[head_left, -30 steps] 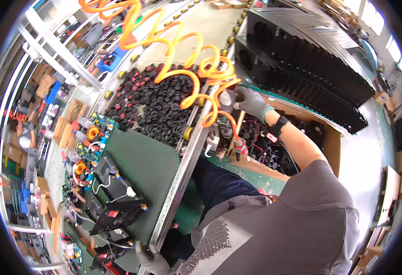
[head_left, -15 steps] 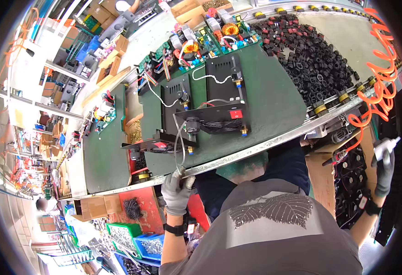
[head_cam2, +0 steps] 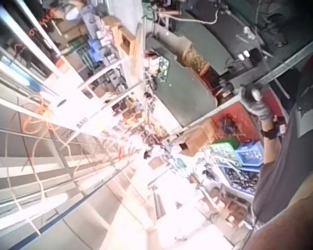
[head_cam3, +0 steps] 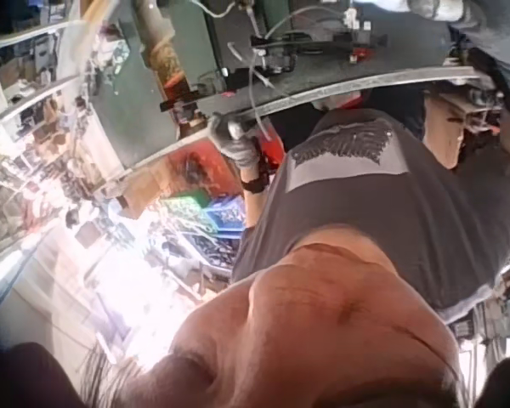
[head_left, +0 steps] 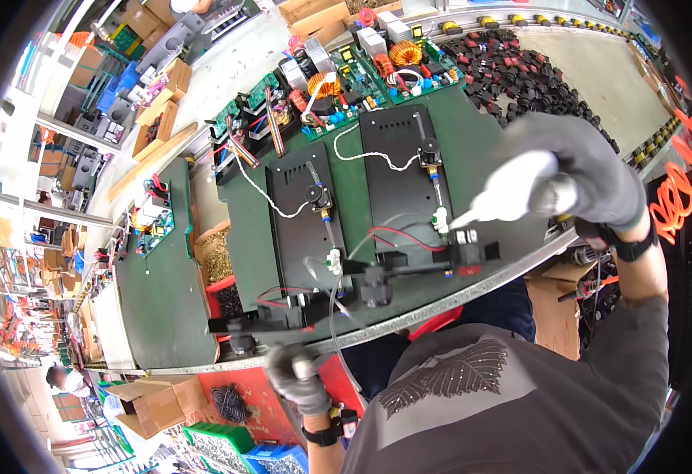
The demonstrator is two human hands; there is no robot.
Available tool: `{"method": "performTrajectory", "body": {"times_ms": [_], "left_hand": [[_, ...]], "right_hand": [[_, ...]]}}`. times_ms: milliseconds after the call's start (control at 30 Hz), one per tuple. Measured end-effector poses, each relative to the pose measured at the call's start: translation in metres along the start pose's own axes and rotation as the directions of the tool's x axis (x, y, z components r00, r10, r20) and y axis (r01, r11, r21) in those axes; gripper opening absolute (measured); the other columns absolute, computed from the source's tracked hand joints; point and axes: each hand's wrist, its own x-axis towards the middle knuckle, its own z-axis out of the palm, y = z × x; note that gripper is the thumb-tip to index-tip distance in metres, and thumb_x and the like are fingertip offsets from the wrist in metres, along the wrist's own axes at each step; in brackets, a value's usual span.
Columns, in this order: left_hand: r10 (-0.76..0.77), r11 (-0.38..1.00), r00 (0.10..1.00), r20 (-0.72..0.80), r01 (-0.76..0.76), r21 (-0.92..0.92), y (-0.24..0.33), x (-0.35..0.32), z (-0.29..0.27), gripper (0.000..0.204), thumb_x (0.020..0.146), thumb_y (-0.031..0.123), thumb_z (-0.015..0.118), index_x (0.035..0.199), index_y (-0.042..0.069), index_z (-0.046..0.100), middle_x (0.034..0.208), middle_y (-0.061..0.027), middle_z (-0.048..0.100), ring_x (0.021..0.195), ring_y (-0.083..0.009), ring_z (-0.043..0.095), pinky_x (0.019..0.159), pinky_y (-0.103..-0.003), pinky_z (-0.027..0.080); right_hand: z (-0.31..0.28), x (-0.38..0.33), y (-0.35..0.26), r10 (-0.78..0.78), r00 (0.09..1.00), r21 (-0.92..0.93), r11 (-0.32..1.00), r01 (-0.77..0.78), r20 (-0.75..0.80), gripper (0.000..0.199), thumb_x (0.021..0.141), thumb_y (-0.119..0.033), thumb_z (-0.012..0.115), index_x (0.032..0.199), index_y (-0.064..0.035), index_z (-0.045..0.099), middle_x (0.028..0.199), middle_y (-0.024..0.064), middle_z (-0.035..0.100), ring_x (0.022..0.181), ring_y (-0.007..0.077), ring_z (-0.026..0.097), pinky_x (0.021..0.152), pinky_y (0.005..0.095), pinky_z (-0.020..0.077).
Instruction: Assembling electronic components using an air screwdriver and glue.
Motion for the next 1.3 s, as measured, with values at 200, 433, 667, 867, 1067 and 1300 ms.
{"method": "performTrajectory", "body": {"times_ms": [200,433,667,867,1067,1300], "left_hand": [[0.056,0.937,0.988,-0.141,-0.004,0.348,-0.009,0.028,0.002,0.046,0.093,0.040,0.063,0.116,0.000,0.064,0.100,-0.0116,0.071,0.090,-0.0203,0.067,0.079,-0.037,0.052],[-0.092,0.865,0.994,-0.063,0.111,0.489,-0.018,0.009,-0.014,0.041,0.090,0.037,0.067,0.109,0.001,0.070,0.104,-0.0123,0.072,0.091,-0.0219,0.069,0.079,-0.037,0.054],[-0.137,0.861,0.989,-0.061,0.149,0.487,-0.020,-0.005,-0.013,0.041,0.090,0.036,0.066,0.111,0.000,0.068,0.106,-0.0130,0.071,0.093,-0.0227,0.068,0.081,-0.037,0.054],[-0.136,0.848,0.986,-0.092,0.164,0.503,-0.017,-0.013,-0.012,0.042,0.091,0.035,0.066,0.113,0.000,0.067,0.108,-0.0136,0.070,0.095,-0.0234,0.068,0.082,-0.037,0.054],[-0.140,0.886,0.989,-0.046,0.146,0.440,-0.031,-0.009,0.002,0.042,0.091,0.034,0.066,0.115,-0.001,0.066,0.110,-0.0143,0.070,0.096,-0.0241,0.068,0.083,-0.037,0.054],[-0.140,0.890,0.987,-0.072,0.158,0.427,-0.036,-0.013,0.014,0.042,0.092,0.033,0.065,0.117,-0.001,0.064,0.112,-0.0150,0.069,0.098,-0.0249,0.067,0.085,-0.037,0.054]], "right_hand": [[0.022,0.066,0.039,-0.136,0.976,0.273,0.958,0.086,0.169,0.042,0.084,-0.026,0.079,0.111,0.0035,0.067,0.100,0.0142,0.071,0.082,0.0246,0.071,0.070,0.0320,0.0552],[0.036,0.109,0.051,-0.336,0.902,0.287,0.923,0.257,0.272,0.032,0.079,-0.022,0.082,0.103,-0.0036,0.073,0.085,0.0084,0.070,0.065,0.0213,0.066,0.052,0.0312,0.0484],[0.062,0.094,0.038,-0.140,0.938,0.278,0.959,0.050,0.317,0.029,0.068,-0.018,0.083,0.095,-0.0138,0.073,0.058,0.0009,0.056,0.041,0.0172,0.054,0.035,0.0297,0.0342],[0.031,0.113,0.032,-0.285,0.880,0.080,0.958,0.276,0.381,0.027,0.067,-0.020,0.080,0.091,-0.0143,0.071,0.054,-0.0023,0.052,0.043,0.0147,0.055,0.036,0.0297,0.0368],[0.019,0.113,0.011,-0.235,0.843,-0.073,0.949,0.307,0.484,0.025,0.067,-0.021,0.079,0.091,-0.0148,0.071,0.054,-0.0029,0.052,0.044,0.0143,0.055,0.037,0.0304,0.0373],[0.019,0.123,0.011,-0.245,0.762,-0.155,0.898,0.411,0.600,0.024,0.068,-0.021,0.077,0.090,-0.0154,0.071,0.053,-0.0035,0.051,0.044,0.0138,0.055,0.038,0.0313,0.0380]]}}
